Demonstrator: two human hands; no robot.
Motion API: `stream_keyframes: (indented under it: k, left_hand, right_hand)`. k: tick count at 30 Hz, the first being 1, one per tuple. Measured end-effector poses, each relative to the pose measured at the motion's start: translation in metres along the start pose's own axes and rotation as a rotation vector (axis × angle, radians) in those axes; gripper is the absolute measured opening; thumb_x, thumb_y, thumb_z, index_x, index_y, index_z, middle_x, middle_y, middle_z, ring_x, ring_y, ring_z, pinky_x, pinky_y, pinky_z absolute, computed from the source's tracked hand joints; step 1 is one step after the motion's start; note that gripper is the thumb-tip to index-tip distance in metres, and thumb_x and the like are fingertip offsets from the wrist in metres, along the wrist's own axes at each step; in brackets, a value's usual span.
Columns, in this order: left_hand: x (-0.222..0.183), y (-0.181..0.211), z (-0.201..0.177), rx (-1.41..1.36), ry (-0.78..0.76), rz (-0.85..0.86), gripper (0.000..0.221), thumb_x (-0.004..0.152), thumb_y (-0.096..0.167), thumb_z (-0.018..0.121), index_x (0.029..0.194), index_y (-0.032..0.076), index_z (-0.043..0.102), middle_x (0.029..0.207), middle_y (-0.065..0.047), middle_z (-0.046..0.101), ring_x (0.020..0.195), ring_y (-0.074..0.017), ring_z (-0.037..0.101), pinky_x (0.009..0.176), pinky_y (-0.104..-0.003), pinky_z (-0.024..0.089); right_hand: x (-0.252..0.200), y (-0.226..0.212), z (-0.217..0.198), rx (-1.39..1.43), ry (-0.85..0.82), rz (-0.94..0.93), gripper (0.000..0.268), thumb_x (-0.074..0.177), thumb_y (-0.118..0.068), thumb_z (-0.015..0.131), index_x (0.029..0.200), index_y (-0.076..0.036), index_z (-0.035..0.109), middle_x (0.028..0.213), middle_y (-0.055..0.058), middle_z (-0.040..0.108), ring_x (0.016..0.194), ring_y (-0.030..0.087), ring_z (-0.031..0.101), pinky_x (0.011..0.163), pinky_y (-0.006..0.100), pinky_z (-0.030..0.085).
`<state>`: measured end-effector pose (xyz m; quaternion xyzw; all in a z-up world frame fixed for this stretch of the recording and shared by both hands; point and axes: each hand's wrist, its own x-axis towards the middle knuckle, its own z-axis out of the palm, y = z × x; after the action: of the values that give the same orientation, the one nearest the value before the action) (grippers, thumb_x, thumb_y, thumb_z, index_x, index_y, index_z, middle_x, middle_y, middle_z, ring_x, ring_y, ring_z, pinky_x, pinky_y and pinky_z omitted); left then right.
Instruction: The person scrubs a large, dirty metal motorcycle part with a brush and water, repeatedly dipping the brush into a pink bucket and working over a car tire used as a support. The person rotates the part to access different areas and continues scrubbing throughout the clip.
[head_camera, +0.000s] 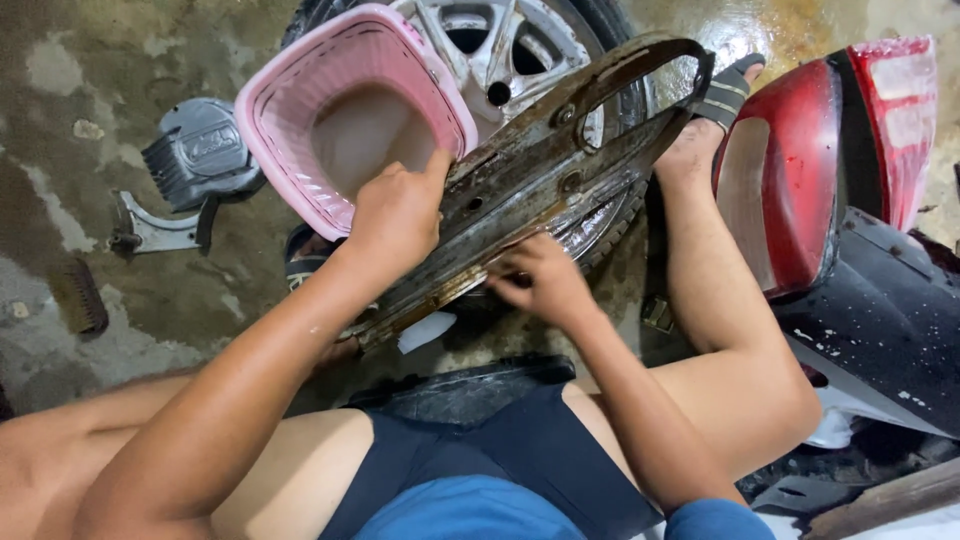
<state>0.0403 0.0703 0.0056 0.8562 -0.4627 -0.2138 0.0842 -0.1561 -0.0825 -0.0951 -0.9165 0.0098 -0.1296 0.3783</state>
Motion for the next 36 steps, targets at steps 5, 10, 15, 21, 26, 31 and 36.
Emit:
stream_keyframes:
  k: [5,10,15,21,26,31,36]
  left_hand:
    - [-0.001,0.001,-0.001,-0.023,0.049,0.020,0.067,0.084,0.008,0.079,0.141,-0.006,0.049,0.076,-0.024,0.071,0.088,-0.0424,0.069,0.070,-0.058,0.061]
    - [-0.001,-0.001,0.012,-0.021,0.077,0.015,0.061,0.083,0.007,0.080,0.135,-0.004,0.050,0.074,-0.023,0.070,0.088,-0.0428,0.069,0.070,-0.058,0.060]
    - [0.008,-0.009,0.031,-0.040,0.117,0.005,0.070,0.070,-0.017,0.059,0.135,0.005,0.044,0.053,-0.009,0.055,0.066,-0.0382,0.057,0.049,-0.054,0.050]
    - [0.009,-0.006,0.030,0.002,0.120,-0.009,0.071,0.068,-0.017,0.066,0.133,0.005,0.048,0.053,-0.009,0.058,0.070,-0.0359,0.059,0.038,-0.050,0.046]
    - [0.009,-0.008,0.033,-0.009,0.117,-0.013,0.068,0.068,-0.017,0.063,0.130,0.006,0.048,0.054,-0.009,0.056,0.071,-0.0355,0.057,0.037,-0.050,0.043]
    - [0.010,-0.008,0.033,-0.059,0.109,-0.008,0.070,0.066,-0.021,0.060,0.130,0.004,0.047,0.052,-0.009,0.053,0.071,-0.0357,0.055,0.037,-0.050,0.043]
    - [0.010,-0.010,0.036,0.010,0.129,-0.017,0.065,0.068,-0.010,0.066,0.128,0.008,0.046,0.058,-0.008,0.060,0.072,-0.0366,0.057,0.041,-0.053,0.044]
  right_hand:
    - [-0.018,0.049,-0.015,-0.013,-0.105,0.069,0.020,0.078,-0.023,0.087,0.091,-0.009,0.080,0.087,0.015,0.070,0.089,0.038,0.066,0.083,0.047,0.053]
    - [-0.018,0.041,-0.010,-0.162,-0.090,0.093,0.022,0.081,-0.026,0.088,0.095,-0.012,0.079,0.086,0.013,0.065,0.088,0.035,0.063,0.083,0.044,0.051]
    - [0.002,0.021,-0.029,-0.074,-0.183,0.039,0.024,0.095,-0.026,0.079,0.085,-0.005,0.072,0.082,0.008,0.063,0.086,0.029,0.056,0.078,0.044,0.047]
    - [-0.002,0.009,-0.014,-0.189,-0.196,0.064,0.028,0.097,-0.030,0.074,0.085,-0.004,0.072,0.083,0.008,0.065,0.087,0.027,0.057,0.079,0.043,0.049]
    - [0.004,0.017,-0.031,-0.114,-0.209,0.090,0.029,0.095,-0.032,0.078,0.085,-0.004,0.076,0.081,0.007,0.067,0.082,0.023,0.058,0.074,0.039,0.051]
    - [-0.001,0.017,-0.021,-0.219,-0.093,0.079,0.024,0.094,-0.025,0.082,0.083,-0.005,0.075,0.080,0.006,0.066,0.080,0.023,0.055,0.068,0.040,0.046]
    - [0.010,-0.003,-0.017,-0.005,-0.280,0.061,0.028,0.098,-0.027,0.074,0.079,-0.006,0.074,0.086,0.006,0.069,0.086,0.023,0.065,0.079,0.039,0.057]
